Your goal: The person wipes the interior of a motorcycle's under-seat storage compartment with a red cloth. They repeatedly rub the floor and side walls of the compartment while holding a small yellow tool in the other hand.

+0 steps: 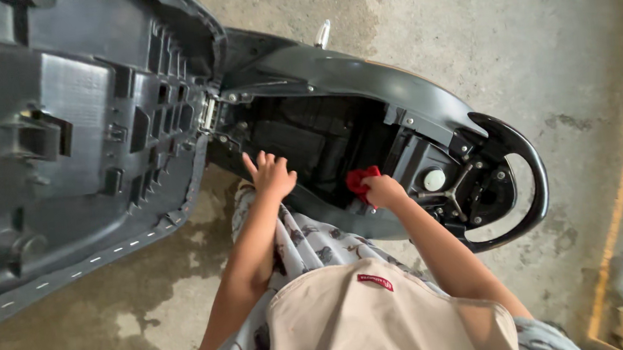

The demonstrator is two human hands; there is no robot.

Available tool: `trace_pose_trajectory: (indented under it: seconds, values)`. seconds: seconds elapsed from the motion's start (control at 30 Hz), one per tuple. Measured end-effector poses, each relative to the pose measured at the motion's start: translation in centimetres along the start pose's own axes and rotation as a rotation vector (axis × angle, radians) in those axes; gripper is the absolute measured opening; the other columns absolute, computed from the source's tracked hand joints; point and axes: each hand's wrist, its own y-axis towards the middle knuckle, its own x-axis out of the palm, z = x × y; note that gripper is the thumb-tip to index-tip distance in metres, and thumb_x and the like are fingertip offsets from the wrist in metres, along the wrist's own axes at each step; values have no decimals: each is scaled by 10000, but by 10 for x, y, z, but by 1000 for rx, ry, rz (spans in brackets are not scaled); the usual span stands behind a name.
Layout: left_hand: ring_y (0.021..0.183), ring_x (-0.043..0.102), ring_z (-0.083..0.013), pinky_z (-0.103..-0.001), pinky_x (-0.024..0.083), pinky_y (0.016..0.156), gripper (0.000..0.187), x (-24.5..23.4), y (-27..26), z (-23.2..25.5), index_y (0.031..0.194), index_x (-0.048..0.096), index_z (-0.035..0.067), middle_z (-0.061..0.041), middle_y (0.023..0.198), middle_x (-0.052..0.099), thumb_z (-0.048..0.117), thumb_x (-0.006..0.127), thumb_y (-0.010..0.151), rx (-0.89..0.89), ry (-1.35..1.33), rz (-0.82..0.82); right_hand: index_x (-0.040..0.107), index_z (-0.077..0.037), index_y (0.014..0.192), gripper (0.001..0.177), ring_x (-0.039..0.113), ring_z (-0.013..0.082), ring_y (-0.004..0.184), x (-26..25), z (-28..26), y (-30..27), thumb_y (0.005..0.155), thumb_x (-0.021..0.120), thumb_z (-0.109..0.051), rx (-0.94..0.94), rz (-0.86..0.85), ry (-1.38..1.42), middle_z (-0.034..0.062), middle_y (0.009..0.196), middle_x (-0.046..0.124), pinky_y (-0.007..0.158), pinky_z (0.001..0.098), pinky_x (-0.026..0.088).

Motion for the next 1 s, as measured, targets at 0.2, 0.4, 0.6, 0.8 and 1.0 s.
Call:
trace_pose_trajectory:
  seconds: [0.2, 0.4, 0.6, 0.8, 1.0]
  values:
    - [1475, 272, -438, -746, 55, 1168, 535, 2, -27, 26, 1237, 660, 130, -222, 1538, 405, 330, 793, 759, 103, -36, 102, 623, -140, 1311, 392, 740, 259, 840, 9, -15, -4, 946, 498, -73, 140, 119, 985, 144, 960, 754, 765, 409, 569]
    - [1536, 160, -417, -672, 47, 1200, 711, -35, -14, 3, 1435, 531, 92, -232, 1637, 261, 358, 758, 816, 81, 206, 54, 600, -99, 1326, 344, 669, 200, 1056, 39, -37, 39, 994, 511, -95, 58, 277, 1352, 51, 1145, 713, 906, 359, 515]
    - [1551, 76, -400, -621, -12, 1216, 727, -39, 10, -26, 1507, 451, 106, -200, 1644, 239, 529, 588, 931, 59, 311, -113, 612, -71, 1331, 386, 680, 371, 1088, 26, -53, 111, 953, 608, -146, 81, 753, 950, 209, 1146, 715, 918, 430, 525]
    - [1547, 56, -413, -603, -21, 1226, 721, -40, 13, -28, 1532, 425, 154, -201, 1626, 256, 548, 550, 941, 9, 261, -239, 584, -55, 1387, 368, 666, 447, 1163, -3, -89, 189, 1028, 551, -128, 362, 658, 853, 299, 1196, 701, 1007, 487, 534]
    - [1545, 43, -426, -615, -15, 1224, 714, -37, 11, -32, 1547, 393, 167, -209, 1639, 210, 536, 537, 954, 31, 237, -248, 417, 95, 1474, 637, 233, 487, 1538, 61, -130, 238, 872, 572, -45, 172, 858, 276, 313, 1655, 273, 1268, 533, 145]
